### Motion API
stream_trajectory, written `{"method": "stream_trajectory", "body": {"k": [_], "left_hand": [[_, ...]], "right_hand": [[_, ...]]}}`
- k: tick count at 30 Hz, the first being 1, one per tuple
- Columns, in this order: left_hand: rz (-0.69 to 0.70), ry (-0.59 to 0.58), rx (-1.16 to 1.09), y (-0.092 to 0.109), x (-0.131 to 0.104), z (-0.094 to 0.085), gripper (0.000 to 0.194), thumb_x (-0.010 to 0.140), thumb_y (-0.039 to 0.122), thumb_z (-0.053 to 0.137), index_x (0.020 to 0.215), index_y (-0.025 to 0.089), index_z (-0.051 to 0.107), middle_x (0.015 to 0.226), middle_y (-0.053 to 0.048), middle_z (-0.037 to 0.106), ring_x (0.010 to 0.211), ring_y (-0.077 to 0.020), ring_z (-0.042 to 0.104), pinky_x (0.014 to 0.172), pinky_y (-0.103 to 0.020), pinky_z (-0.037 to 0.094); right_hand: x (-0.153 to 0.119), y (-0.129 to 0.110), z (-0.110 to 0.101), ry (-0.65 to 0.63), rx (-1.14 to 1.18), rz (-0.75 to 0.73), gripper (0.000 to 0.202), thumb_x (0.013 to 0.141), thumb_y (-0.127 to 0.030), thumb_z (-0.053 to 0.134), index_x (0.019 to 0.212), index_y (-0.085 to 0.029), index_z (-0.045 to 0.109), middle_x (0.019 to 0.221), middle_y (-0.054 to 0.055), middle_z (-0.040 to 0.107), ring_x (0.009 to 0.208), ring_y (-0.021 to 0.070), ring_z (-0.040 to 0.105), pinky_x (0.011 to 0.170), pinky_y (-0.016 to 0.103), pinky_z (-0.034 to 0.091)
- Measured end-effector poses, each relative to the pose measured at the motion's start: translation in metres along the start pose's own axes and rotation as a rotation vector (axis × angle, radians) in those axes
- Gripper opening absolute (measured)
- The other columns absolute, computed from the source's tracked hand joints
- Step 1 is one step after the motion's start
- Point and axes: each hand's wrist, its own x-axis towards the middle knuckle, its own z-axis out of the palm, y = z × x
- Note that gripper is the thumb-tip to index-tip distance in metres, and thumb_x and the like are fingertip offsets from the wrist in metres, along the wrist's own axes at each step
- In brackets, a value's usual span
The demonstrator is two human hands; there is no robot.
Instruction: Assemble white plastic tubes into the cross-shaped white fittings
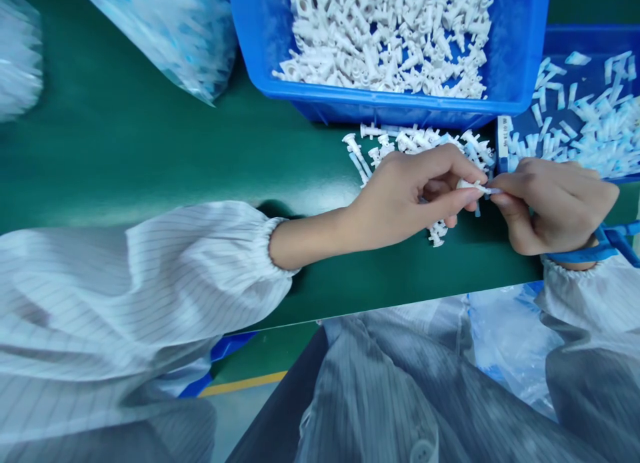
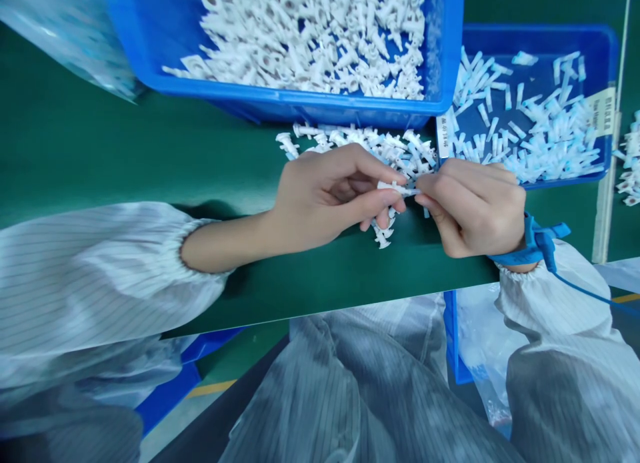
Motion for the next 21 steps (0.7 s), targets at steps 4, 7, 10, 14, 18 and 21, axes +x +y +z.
{"method": "stream_trajectory", "body": {"k": [4, 7, 10, 14, 18, 21], "left_hand": [[0.004, 0.001, 0.026, -0.0001, 0.0000, 0.0007, 0.027, 0.095, 0.043, 0.055, 0.100, 0.019, 0.066, 0.069, 0.002, 0.071, 0.060, -0.0098, 0.069, 0.053, -0.019, 0.053], [0.008, -0.011, 0.024, 0.0002, 0.0003, 0.0005, 0.026, 0.095, 0.042, 0.056, 0.100, 0.018, 0.066, 0.069, 0.002, 0.071, 0.059, -0.0088, 0.069, 0.053, -0.017, 0.053], [0.004, -0.020, 0.015, 0.0011, 0.0003, 0.0000, 0.026, 0.095, 0.040, 0.057, 0.100, 0.017, 0.066, 0.068, 0.002, 0.071, 0.056, -0.0073, 0.067, 0.053, -0.016, 0.052], [-0.021, -0.024, -0.018, 0.0021, -0.0009, 0.0004, 0.025, 0.095, 0.038, 0.056, 0.102, 0.016, 0.066, 0.068, 0.002, 0.072, 0.050, -0.0062, 0.064, 0.052, -0.016, 0.052], [-0.032, -0.029, -0.035, 0.0016, -0.0021, 0.0017, 0.026, 0.096, 0.038, 0.055, 0.104, 0.016, 0.066, 0.071, 0.001, 0.073, 0.054, -0.0071, 0.067, 0.054, -0.017, 0.055], [-0.012, -0.015, -0.017, 0.0005, -0.0024, 0.0025, 0.027, 0.096, 0.039, 0.055, 0.105, 0.016, 0.066, 0.070, 0.001, 0.072, 0.057, -0.0075, 0.068, 0.054, -0.015, 0.055]], "right_hand": [[-0.0003, -0.0024, 0.0019, -0.010, 0.021, 0.012, 0.004, 0.088, -0.016, 0.059, 0.085, -0.017, 0.062, 0.060, 0.003, 0.057, 0.054, 0.0148, 0.052, 0.048, 0.028, 0.036], [-0.0002, -0.0031, 0.0026, 0.007, 0.068, 0.000, 0.006, 0.086, -0.012, 0.059, 0.087, -0.015, 0.063, 0.062, 0.004, 0.056, 0.055, 0.0149, 0.052, 0.050, 0.028, 0.038], [-0.0002, -0.0034, 0.0026, 0.010, 0.090, -0.012, 0.008, 0.086, -0.011, 0.058, 0.090, -0.014, 0.065, 0.062, 0.004, 0.055, 0.056, 0.0147, 0.051, 0.051, 0.027, 0.039], [-0.0008, -0.0037, 0.0023, 0.007, 0.081, -0.017, 0.007, 0.085, -0.009, 0.061, 0.089, -0.011, 0.066, 0.060, 0.004, 0.054, 0.055, 0.0140, 0.049, 0.051, 0.027, 0.039], [-0.0012, -0.0045, 0.0035, 0.026, 0.073, -0.007, 0.007, 0.086, -0.011, 0.060, 0.090, -0.014, 0.065, 0.059, 0.002, 0.054, 0.053, 0.0134, 0.049, 0.050, 0.025, 0.041], [-0.0006, -0.0057, 0.0051, 0.033, 0.055, 0.006, 0.007, 0.086, -0.013, 0.059, 0.089, -0.017, 0.064, 0.059, 0.002, 0.057, 0.053, 0.0137, 0.053, 0.050, 0.025, 0.043]]}}
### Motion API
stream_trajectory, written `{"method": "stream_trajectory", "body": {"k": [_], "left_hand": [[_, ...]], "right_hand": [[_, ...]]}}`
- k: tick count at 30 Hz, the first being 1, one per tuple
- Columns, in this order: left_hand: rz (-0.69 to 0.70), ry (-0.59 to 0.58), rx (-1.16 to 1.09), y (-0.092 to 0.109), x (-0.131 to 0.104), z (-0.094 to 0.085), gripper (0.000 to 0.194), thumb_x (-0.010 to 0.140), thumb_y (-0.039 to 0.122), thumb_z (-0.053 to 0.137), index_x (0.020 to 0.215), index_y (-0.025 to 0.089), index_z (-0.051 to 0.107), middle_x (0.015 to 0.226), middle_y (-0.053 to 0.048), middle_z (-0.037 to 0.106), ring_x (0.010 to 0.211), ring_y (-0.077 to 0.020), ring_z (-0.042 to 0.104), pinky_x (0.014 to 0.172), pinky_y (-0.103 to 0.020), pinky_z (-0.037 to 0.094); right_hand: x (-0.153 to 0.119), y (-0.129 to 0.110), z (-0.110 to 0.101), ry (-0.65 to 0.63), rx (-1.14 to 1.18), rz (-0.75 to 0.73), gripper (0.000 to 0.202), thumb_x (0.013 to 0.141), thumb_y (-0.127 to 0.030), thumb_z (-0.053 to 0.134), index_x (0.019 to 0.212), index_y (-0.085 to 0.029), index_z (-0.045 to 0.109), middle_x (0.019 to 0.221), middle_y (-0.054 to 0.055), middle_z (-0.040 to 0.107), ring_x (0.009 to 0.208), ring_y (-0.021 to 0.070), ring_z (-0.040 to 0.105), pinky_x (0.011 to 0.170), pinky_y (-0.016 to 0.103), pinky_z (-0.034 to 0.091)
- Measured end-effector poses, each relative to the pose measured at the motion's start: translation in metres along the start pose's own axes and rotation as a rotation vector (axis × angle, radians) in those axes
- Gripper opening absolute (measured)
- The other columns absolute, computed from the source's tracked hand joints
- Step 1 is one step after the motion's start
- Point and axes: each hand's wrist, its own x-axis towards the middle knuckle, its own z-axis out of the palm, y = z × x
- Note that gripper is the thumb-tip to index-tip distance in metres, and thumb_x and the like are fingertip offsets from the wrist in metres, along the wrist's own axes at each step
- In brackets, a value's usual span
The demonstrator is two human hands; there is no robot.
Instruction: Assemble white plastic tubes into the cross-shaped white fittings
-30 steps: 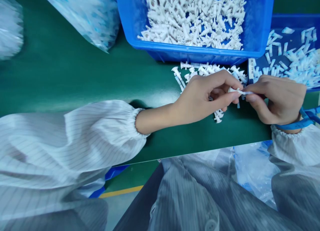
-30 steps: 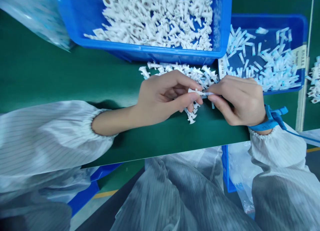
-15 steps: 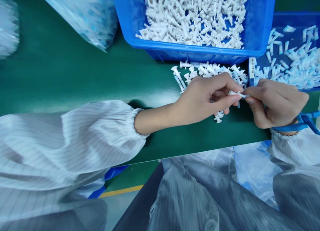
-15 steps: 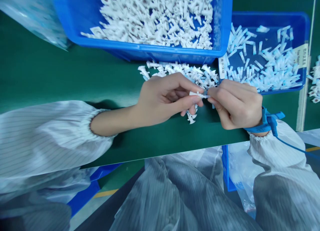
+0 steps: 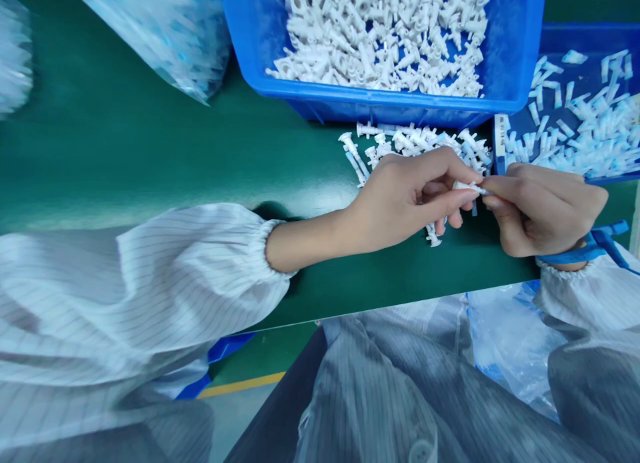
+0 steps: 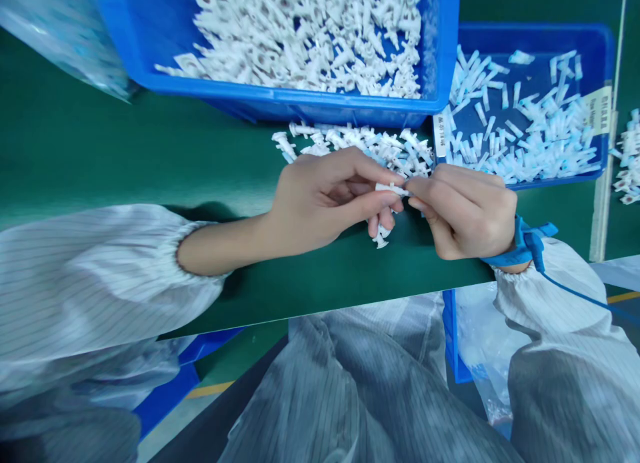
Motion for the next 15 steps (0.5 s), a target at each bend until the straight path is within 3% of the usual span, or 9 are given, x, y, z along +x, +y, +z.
{"method": "stream_trajectory", "body": {"k": [15], "left_hand": [[-0.009, 0.030, 0.006, 0.001, -0.003, 0.001, 0.026, 0.095, 0.041, 0.056, 0.100, 0.017, 0.066, 0.073, 0.002, 0.074, 0.063, -0.0110, 0.073, 0.060, -0.018, 0.061]], "right_hand": [[0.008, -0.020, 0.005, -0.005, -0.102, 0.179, 0.020, 0.086, -0.007, 0.049, 0.085, -0.022, 0.062, 0.058, 0.001, 0.058, 0.050, 0.0140, 0.052, 0.045, 0.026, 0.040]]}}
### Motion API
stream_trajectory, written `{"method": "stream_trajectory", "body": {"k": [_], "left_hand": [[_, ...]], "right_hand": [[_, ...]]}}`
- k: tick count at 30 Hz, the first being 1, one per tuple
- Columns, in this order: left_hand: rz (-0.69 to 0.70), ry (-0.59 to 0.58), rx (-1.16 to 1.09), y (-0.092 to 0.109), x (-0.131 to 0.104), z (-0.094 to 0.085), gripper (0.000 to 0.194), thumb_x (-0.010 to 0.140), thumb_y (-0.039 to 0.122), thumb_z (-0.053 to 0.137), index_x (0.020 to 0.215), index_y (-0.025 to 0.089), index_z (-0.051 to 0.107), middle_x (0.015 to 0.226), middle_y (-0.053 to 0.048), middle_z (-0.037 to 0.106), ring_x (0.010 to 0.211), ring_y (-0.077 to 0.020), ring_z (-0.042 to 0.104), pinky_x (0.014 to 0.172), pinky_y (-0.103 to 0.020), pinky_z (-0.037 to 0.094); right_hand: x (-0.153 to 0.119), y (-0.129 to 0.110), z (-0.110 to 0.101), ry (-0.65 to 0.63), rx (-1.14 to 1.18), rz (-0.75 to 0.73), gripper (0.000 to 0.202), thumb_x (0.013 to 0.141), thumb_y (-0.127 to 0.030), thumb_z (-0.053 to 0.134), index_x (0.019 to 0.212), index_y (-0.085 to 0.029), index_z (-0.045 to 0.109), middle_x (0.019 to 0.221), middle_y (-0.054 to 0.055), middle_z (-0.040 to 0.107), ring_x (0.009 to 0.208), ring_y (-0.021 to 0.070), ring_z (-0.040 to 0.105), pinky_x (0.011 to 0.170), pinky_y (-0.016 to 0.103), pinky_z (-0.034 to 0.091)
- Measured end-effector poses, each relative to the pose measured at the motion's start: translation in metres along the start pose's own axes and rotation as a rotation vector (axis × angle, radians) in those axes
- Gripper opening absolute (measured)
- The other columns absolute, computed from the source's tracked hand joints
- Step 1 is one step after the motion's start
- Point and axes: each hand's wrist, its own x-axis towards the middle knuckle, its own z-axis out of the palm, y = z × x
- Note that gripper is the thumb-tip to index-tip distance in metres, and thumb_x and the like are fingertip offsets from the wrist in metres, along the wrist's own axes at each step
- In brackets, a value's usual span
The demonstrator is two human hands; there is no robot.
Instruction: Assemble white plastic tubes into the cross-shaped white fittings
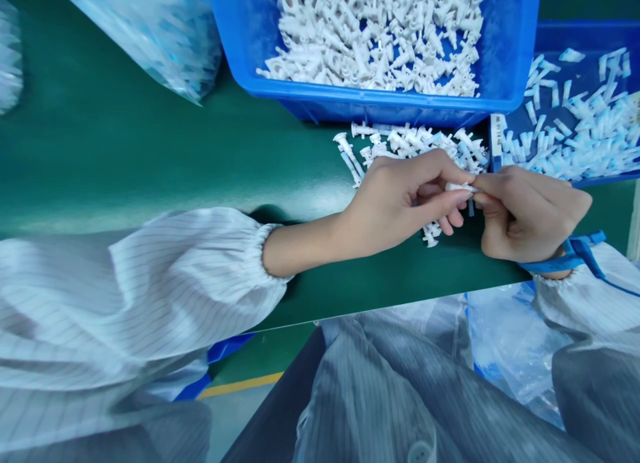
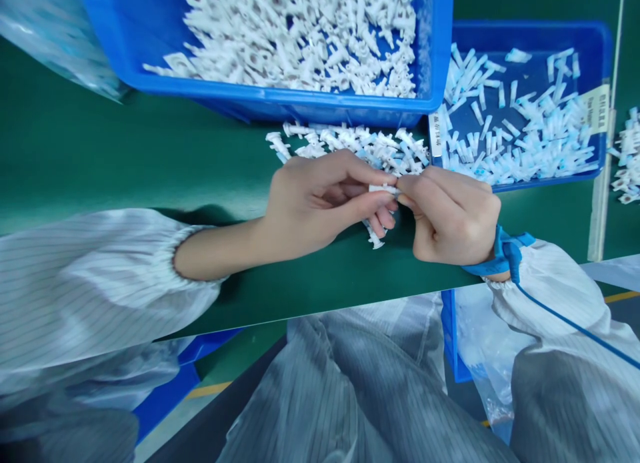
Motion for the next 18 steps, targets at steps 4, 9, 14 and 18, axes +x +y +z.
{"method": "stream_trajectory", "body": {"k": [4, 9, 14, 18], "left_hand": [[-0.026, 0.015, -0.066, -0.0003, 0.0006, 0.0010, 0.026, 0.095, 0.040, 0.056, 0.098, 0.016, 0.066, 0.074, 0.001, 0.073, 0.065, -0.0113, 0.073, 0.062, -0.021, 0.062], [-0.112, 0.032, -0.112, 0.0010, 0.0017, 0.0024, 0.025, 0.094, 0.039, 0.057, 0.099, 0.016, 0.064, 0.078, 0.002, 0.072, 0.068, -0.0120, 0.074, 0.061, -0.023, 0.064], [-0.162, 0.038, -0.128, 0.0028, 0.0034, 0.0028, 0.018, 0.095, 0.032, 0.058, 0.099, 0.015, 0.063, 0.076, 0.002, 0.071, 0.066, -0.0127, 0.073, 0.057, -0.024, 0.064], [-0.169, 0.042, -0.140, 0.0017, 0.0042, 0.0030, 0.016, 0.094, 0.030, 0.058, 0.098, 0.015, 0.063, 0.076, 0.002, 0.072, 0.067, -0.0137, 0.074, 0.055, -0.024, 0.063]], "right_hand": [[-0.0015, 0.0006, 0.0036, 0.028, -0.004, -0.003, 0.018, 0.083, -0.004, 0.052, 0.085, -0.018, 0.063, 0.058, 0.001, 0.058, 0.051, 0.0130, 0.053, 0.047, 0.025, 0.040], [-0.0012, 0.0021, 0.0044, 0.024, 0.013, -0.007, 0.017, 0.084, -0.004, 0.052, 0.087, -0.018, 0.063, 0.061, 0.002, 0.060, 0.054, 0.0130, 0.056, 0.050, 0.024, 0.042], [-0.0014, 0.0023, 0.0035, -0.005, 0.023, 0.005, 0.018, 0.084, -0.004, 0.052, 0.089, -0.018, 0.062, 0.064, 0.002, 0.061, 0.057, 0.0139, 0.058, 0.052, 0.025, 0.042], [-0.0026, 0.0019, 0.0046, -0.021, 0.019, 0.029, 0.019, 0.086, -0.006, 0.050, 0.089, -0.021, 0.061, 0.063, 0.002, 0.059, 0.056, 0.0154, 0.057, 0.050, 0.027, 0.040]]}}
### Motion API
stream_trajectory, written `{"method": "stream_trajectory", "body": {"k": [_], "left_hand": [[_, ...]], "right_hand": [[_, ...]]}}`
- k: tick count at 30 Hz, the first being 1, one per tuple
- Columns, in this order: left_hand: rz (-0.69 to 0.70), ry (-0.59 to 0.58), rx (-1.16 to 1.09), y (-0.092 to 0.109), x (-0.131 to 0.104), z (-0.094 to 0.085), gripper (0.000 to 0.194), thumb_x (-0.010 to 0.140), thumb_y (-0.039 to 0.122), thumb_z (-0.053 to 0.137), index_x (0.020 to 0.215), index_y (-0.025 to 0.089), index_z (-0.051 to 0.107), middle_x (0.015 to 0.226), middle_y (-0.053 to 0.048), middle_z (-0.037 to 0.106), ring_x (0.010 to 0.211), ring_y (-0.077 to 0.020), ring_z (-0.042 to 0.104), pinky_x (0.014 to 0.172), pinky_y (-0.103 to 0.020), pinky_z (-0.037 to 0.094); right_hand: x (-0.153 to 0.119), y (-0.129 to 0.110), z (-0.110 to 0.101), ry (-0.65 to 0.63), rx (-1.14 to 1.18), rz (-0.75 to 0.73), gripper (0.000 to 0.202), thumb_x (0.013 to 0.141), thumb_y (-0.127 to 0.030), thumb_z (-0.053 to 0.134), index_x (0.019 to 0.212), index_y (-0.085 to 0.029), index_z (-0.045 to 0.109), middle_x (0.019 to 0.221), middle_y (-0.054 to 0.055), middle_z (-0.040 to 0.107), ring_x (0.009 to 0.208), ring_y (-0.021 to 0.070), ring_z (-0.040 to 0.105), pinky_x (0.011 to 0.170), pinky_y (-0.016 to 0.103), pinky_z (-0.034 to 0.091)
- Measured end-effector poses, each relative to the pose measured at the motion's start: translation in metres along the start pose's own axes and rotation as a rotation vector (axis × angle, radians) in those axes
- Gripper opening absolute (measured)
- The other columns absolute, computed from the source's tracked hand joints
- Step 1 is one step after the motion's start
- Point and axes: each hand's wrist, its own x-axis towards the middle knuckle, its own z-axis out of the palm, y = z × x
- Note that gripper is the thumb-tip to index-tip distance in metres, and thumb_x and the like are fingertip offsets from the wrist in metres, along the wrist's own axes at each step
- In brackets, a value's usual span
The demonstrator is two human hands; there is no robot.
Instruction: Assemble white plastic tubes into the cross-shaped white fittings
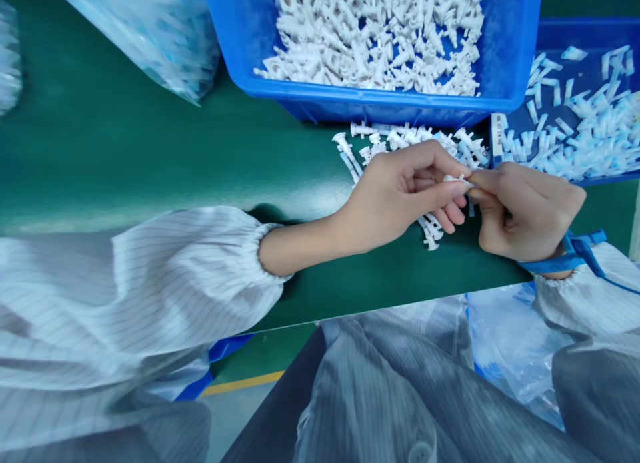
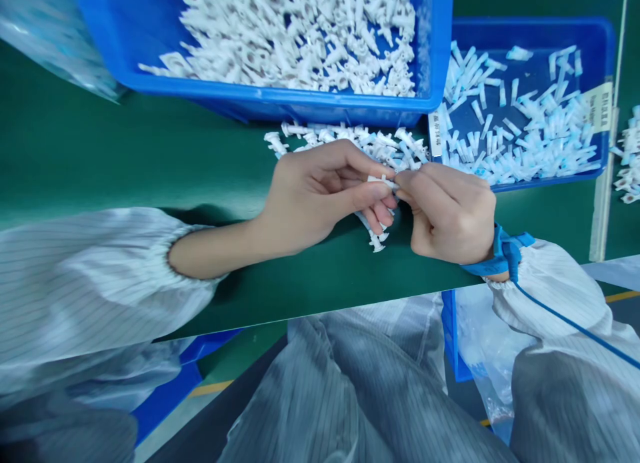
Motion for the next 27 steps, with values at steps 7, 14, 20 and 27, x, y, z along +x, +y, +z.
{"method": "stream_trajectory", "body": {"k": [7, 14, 20, 27], "left_hand": [[-0.006, -0.017, -0.056, -0.0025, 0.0023, -0.0017, 0.014, 0.094, 0.027, 0.059, 0.096, 0.014, 0.062, 0.074, 0.001, 0.072, 0.065, -0.0135, 0.074, 0.054, -0.023, 0.063], [-0.020, -0.024, -0.076, -0.0027, 0.0043, -0.0031, 0.013, 0.093, 0.027, 0.060, 0.096, 0.015, 0.063, 0.074, 0.002, 0.072, 0.066, -0.0142, 0.074, 0.051, -0.021, 0.062], [-0.040, -0.025, -0.094, -0.0002, 0.0021, -0.0003, 0.011, 0.093, 0.026, 0.060, 0.092, 0.015, 0.063, 0.074, 0.003, 0.071, 0.066, -0.0134, 0.074, 0.051, -0.022, 0.062], [-0.016, 0.001, -0.038, 0.0008, 0.0002, 0.0024, 0.011, 0.092, 0.026, 0.062, 0.090, 0.015, 0.062, 0.073, 0.003, 0.070, 0.062, -0.0110, 0.072, 0.049, -0.018, 0.059]], "right_hand": [[-0.0020, -0.0031, 0.0027, -0.007, -0.100, 0.037, 0.022, 0.085, -0.007, 0.047, 0.088, -0.022, 0.062, 0.061, 0.002, 0.059, 0.054, 0.0161, 0.055, 0.048, 0.029, 0.038], [-0.0034, -0.0044, 0.0034, -0.027, -0.124, 0.074, 0.022, 0.086, -0.009, 0.046, 0.087, -0.023, 0.062, 0.061, 0.003, 0.060, 0.054, 0.0171, 0.056, 0.048, 0.031, 0.038], [-0.0020, -0.0058, 0.0016, -0.012, -0.086, 0.036, 0.020, 0.082, -0.005, 0.049, 0.084, -0.022, 0.060, 0.060, 0.002, 0.059, 0.052, 0.0168, 0.055, 0.045, 0.030, 0.035], [0.0006, -0.0075, 0.0018, -0.028, -0.124, 0.065, 0.018, 0.085, -0.010, 0.048, 0.077, -0.023, 0.058, 0.056, 0.002, 0.055, 0.050, 0.0160, 0.051, 0.045, 0.031, 0.032]]}}
